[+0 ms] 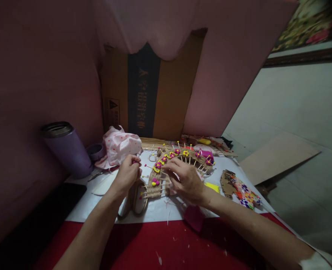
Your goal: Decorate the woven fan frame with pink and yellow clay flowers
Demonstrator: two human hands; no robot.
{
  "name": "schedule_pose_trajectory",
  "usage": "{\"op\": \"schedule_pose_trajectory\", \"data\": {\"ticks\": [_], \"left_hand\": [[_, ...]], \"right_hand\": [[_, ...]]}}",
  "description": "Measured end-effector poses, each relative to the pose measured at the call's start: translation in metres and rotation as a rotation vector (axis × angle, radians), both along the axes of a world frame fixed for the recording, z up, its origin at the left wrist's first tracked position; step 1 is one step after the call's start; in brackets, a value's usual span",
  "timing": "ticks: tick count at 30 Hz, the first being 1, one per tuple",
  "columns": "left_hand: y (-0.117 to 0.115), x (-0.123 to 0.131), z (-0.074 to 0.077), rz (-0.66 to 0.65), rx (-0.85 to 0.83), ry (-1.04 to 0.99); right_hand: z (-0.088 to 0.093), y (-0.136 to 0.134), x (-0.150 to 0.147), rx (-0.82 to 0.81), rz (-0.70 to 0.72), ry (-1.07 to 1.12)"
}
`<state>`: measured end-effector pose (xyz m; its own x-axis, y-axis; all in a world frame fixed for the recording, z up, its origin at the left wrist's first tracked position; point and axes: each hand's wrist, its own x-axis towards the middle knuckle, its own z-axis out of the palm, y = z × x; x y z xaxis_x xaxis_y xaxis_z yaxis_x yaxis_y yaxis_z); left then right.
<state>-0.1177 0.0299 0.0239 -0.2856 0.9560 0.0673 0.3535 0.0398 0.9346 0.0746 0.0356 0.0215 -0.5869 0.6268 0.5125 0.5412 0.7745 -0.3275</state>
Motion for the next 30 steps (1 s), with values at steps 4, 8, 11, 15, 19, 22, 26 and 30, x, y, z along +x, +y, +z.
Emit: {"op": "schedule_pose_trajectory", "data": {"ticks": [4,8,11,15,19,22,26,30], "left_hand": [[-0.009,0.005,0.008,-0.440,0.003,-0.468],[-0.014,0.004,0.007,-0.705,-0.093,-0.758],[-0.014,0.003,0.005,-0.673,-0.129,-0.835],[-0.013,0.003,0.006,-0.640,-0.134,-0.850],[-0.013,0.005,0.007,-0.555,-0.113,-0.834],[-0.013,0.006,0.005,-0.570,-0.087,-0.768],[-0.013,0.008,0.005,-0.550,-0.052,-0.665],[-0.012,0.009,0.006,-0.535,-0.026,-0.610]], "right_hand": [[0.008,-0.010,-0.006,-0.046,-0.006,0.163],[0.013,-0.016,-0.013,-0.036,0.032,0.275],[0.015,-0.017,-0.016,-0.015,0.048,0.297],[0.016,-0.017,-0.018,0.007,0.025,0.291],[0.014,-0.016,-0.020,0.034,0.033,0.255],[0.013,-0.013,-0.020,0.055,0.040,0.230],[0.014,-0.011,-0.018,0.046,0.049,0.211],[0.016,-0.011,-0.016,-0.004,0.087,0.218]]}}
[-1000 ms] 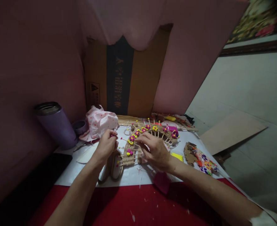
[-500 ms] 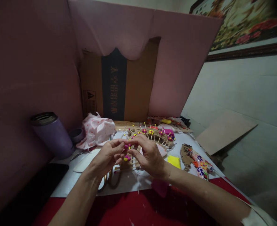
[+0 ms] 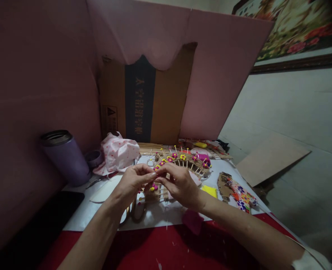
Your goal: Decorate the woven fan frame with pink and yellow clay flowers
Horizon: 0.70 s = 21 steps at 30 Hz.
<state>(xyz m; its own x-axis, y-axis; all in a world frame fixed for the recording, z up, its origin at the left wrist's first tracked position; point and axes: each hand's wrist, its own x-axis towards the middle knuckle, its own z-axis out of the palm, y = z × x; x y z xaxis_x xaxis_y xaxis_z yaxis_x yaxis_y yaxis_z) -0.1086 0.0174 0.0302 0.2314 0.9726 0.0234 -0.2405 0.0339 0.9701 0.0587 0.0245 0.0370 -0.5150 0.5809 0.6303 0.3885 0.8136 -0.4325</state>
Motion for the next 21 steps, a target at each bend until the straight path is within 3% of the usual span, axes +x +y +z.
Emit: {"op": "schedule_pose_trajectory", "data": {"ticks": [14,21], "left_hand": [[0.0016,-0.0042,-0.0030,-0.025,0.013,0.048],[0.0014,-0.0046,-0.0015,0.006,0.060,0.064]], "right_hand": [[0.0066,0.0025,0.0040,-0.006,0.115,0.021],[0.0084,0.0071,0.0045,0.013,0.093,-0.042]]}}
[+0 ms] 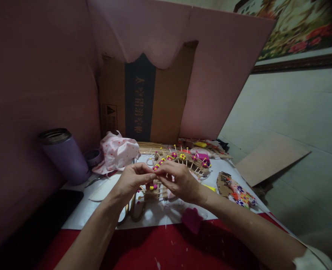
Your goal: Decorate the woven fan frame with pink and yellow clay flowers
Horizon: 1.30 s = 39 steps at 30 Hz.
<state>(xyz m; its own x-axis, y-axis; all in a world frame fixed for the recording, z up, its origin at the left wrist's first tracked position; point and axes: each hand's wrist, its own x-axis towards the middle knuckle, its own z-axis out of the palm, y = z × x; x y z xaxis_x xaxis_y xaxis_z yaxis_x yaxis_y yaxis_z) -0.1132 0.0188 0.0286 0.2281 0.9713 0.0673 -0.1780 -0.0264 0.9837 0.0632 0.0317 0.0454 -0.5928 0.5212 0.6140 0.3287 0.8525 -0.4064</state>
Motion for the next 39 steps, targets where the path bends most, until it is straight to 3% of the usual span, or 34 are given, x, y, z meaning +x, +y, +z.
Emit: {"op": "schedule_pose_trajectory", "data": {"ticks": [4,8,11,15,22,32,35,39], "left_hand": [[-0.001,0.004,0.001,0.002,-0.018,-0.076],[-0.002,0.008,0.003,0.050,-0.076,-0.168],[-0.001,0.004,0.006,0.139,-0.135,-0.285],[-0.001,-0.003,0.009,0.166,-0.134,-0.399],[-0.003,0.006,0.003,-0.024,-0.218,-0.291],[-0.001,0.011,-0.005,-0.054,-0.123,-0.149],[0.001,0.011,-0.008,-0.033,-0.101,-0.141],[0.000,0.009,-0.006,-0.021,-0.106,-0.150]], "right_hand": [[-0.001,-0.002,-0.001,-0.083,0.030,0.052],[-0.008,-0.001,-0.006,-0.202,-0.061,0.180],[-0.014,0.005,-0.010,-0.415,-0.104,0.332],[-0.015,0.010,-0.008,-0.700,0.004,0.417],[-0.014,-0.003,-0.003,-0.476,-0.057,0.352],[-0.011,-0.009,-0.005,-0.253,-0.153,0.299],[-0.015,-0.010,-0.007,-0.300,-0.075,0.319],[-0.020,-0.007,-0.006,-0.493,-0.058,0.394]]}}
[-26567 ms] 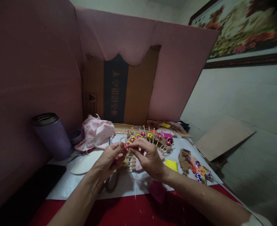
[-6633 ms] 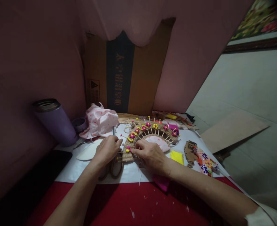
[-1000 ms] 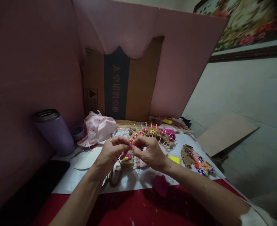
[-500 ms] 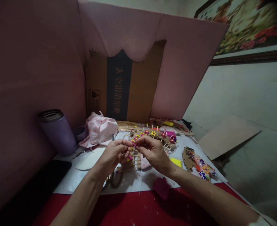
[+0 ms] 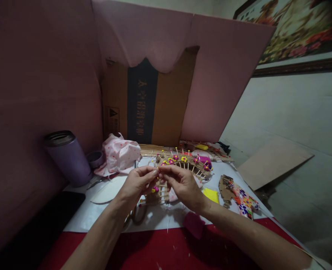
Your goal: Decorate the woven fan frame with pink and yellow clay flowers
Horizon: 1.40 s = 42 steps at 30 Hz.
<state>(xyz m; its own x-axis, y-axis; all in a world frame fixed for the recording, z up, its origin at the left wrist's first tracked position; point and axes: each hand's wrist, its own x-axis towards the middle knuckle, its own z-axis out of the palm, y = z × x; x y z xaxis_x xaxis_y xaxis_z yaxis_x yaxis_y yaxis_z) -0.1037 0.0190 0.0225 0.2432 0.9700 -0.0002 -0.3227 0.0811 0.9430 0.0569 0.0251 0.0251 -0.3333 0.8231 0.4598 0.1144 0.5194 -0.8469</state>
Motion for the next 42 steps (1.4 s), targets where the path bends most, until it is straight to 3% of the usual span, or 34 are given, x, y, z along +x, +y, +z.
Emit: {"op": "schedule_pose_trajectory", "data": {"ticks": [6,11,29,42], "left_hand": [[-0.002,-0.001,0.003,-0.034,-0.081,-0.080],[-0.003,-0.002,0.003,-0.108,-0.091,-0.138],[-0.001,-0.001,-0.001,-0.037,-0.067,-0.064],[-0.001,0.002,0.001,-0.060,-0.029,0.080]], "right_hand": [[0.005,0.002,0.008,-0.016,-0.102,-0.054],[0.013,-0.006,0.006,0.157,-0.107,-0.139],[0.007,-0.006,0.005,0.576,-0.104,-0.469],[0.008,-0.005,0.004,0.560,-0.091,-0.492]]}}
